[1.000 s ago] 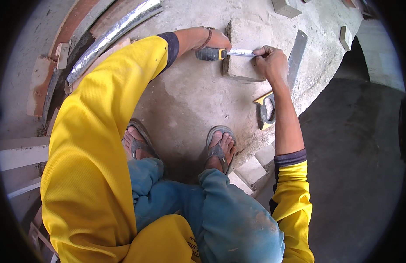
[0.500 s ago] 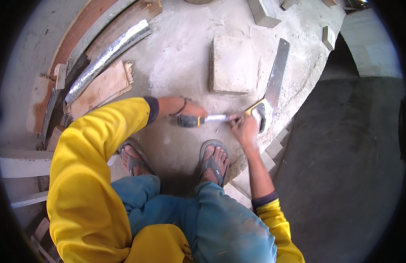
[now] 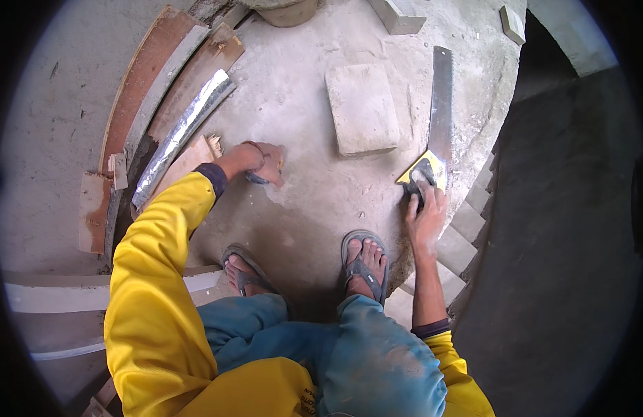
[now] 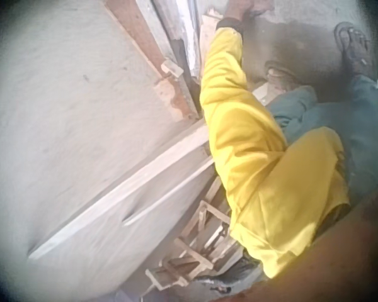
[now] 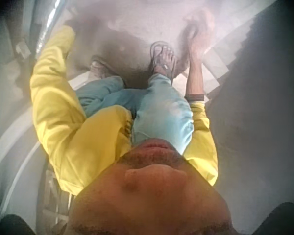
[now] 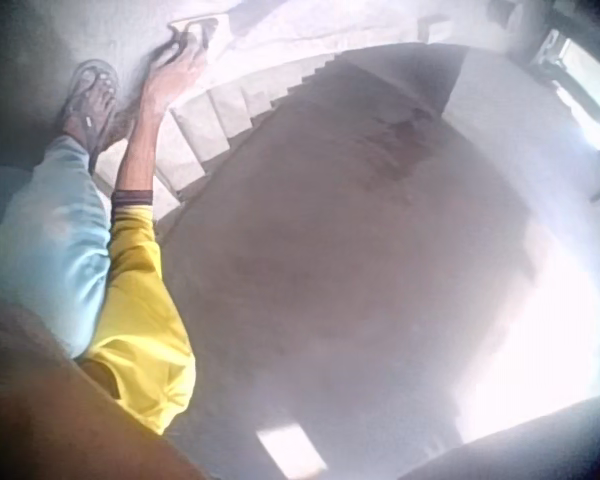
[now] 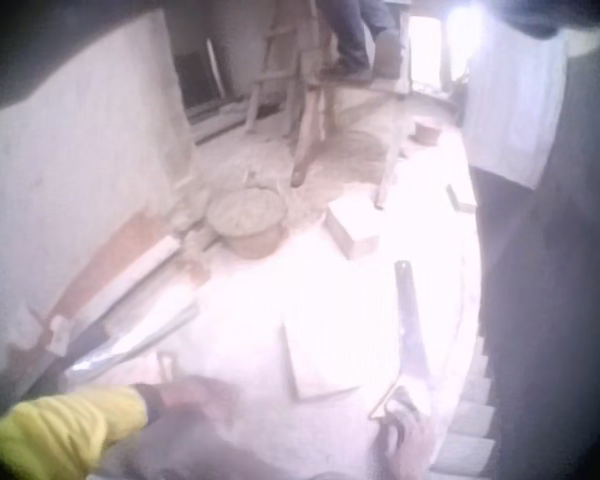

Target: The person measures and cuts a brick using a hand saw and tape measure. They repeatedly measure the brick, mark it, and saw it into smaller pieces, handing the cut pieces to another person.

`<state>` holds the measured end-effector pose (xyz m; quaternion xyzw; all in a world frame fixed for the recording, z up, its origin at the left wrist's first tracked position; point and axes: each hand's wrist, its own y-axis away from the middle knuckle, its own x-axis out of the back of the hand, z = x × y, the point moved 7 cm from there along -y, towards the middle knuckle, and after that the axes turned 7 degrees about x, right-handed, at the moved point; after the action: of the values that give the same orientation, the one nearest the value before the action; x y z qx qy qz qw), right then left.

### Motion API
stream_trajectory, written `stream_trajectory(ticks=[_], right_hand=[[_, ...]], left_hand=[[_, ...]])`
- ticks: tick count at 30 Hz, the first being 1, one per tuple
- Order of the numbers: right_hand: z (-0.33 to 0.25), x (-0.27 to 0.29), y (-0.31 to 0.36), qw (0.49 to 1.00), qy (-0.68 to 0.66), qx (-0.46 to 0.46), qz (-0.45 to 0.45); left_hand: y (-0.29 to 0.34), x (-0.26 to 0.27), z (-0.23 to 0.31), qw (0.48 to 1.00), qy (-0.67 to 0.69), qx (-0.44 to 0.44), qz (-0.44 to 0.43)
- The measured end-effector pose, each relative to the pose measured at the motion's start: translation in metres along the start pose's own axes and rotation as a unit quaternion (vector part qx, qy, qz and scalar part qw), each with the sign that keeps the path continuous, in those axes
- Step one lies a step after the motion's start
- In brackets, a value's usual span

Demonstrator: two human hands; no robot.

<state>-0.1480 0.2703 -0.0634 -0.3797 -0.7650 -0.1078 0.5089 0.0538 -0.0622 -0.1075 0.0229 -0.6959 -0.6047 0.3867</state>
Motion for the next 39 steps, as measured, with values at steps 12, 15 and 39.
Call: stream_trajectory(ticks=[12, 15, 39], right_hand=[[0.008, -0.037, -0.015, 0.996, -0.032, 0.001, -0.087], [0.006, 0.0, 0.0, 0.985, -0.127, -0.113, 0.009], [-0.056, 0.061, -0.069, 0.948, -0.298, -0.01, 0.108]], left_hand=[[0.002, -0.01, -0.106, 0.968, -0.101, 0.177, 0.144], [-0.006, 0.005, -0.081, 0.962, -0.091, 0.149, 0.21], [-0.088, 0.111, 0.108, 0.6, 0.607, 0.003, 0.521]])
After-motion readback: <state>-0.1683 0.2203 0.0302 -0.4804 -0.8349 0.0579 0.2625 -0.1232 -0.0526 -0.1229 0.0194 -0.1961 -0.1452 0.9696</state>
